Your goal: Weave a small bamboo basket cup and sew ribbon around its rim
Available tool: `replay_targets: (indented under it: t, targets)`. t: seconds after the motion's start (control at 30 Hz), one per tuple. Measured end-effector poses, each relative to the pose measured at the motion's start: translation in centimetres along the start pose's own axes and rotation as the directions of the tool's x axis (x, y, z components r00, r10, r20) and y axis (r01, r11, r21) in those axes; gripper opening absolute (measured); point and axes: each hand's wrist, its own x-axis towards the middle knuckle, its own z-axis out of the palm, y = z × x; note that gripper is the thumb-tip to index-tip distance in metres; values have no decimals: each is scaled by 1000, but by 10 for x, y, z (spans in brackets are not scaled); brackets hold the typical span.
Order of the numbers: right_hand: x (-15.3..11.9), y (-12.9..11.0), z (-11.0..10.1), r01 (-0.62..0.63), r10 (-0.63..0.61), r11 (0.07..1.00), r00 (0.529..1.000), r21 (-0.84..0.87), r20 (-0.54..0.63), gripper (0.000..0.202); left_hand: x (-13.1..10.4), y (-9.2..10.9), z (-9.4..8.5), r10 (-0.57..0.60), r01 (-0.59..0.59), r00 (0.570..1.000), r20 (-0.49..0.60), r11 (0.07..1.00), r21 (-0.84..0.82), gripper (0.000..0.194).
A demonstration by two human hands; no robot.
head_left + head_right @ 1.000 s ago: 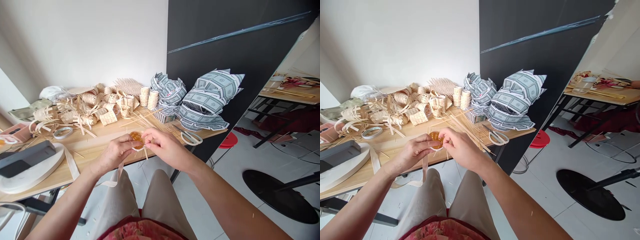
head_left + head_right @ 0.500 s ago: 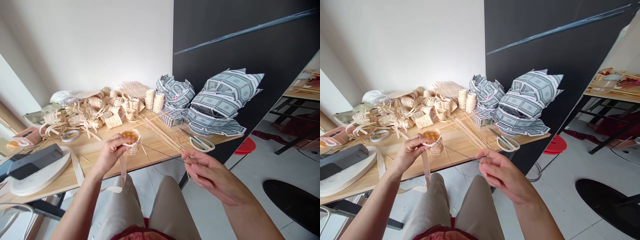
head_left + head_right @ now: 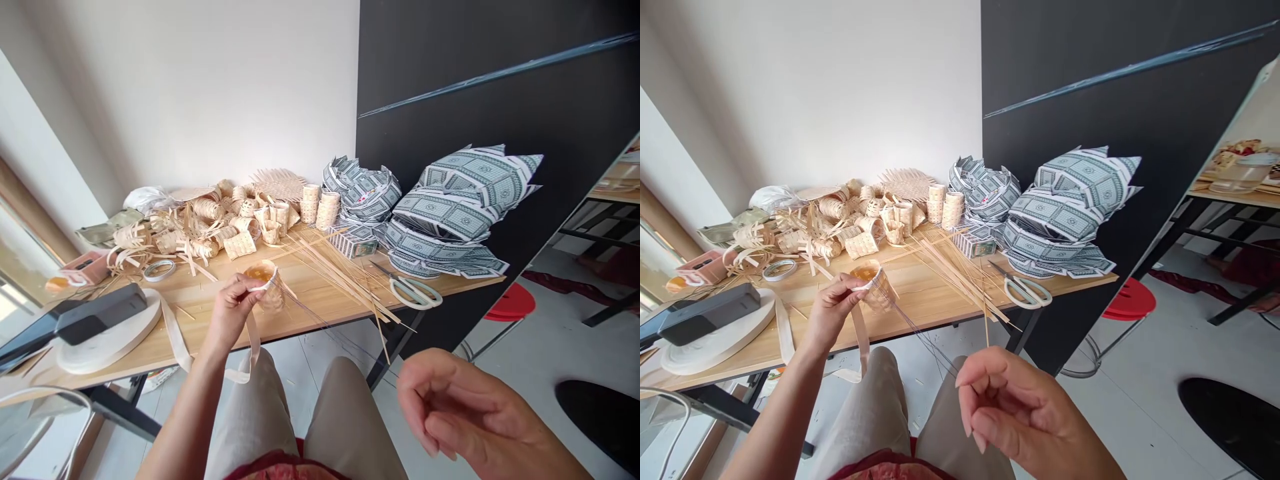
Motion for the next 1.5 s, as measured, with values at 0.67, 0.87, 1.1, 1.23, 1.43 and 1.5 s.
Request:
replay_targets:
  t: [0.67, 0.87, 1.1, 1.23, 1.43, 1.5]
  targets:
    - [47, 48, 20, 116, -482, 794, 718, -596, -502, 5, -13, 19, 3, -24, 29, 991, -128, 999, 36, 8]
    - [84, 10, 54, 487, -836, 185, 535, -854, 124, 15, -14, 31, 16, -35, 34, 999, -11, 997, -72, 10]
    - [108, 8, 58, 623, -737, -40, 509, -781, 444, 18, -16, 40, 16, -98, 110, 991, 90, 984, -141, 14]
    - [114, 10, 53, 635, -699, -102, 502, -766, 509, 20, -17, 36, 18, -112, 130, 987, 116, 977, -169, 19]
    - [97, 6, 74, 754, -745, -54, 406, -655, 529, 24, -19, 23, 23, -146, 161, 985, 94, 970, -184, 18]
    - [86, 5, 83, 803, -753, 100, 447, -588, 482, 26, -19, 20, 23, -111, 120, 992, 62, 979, -165, 15]
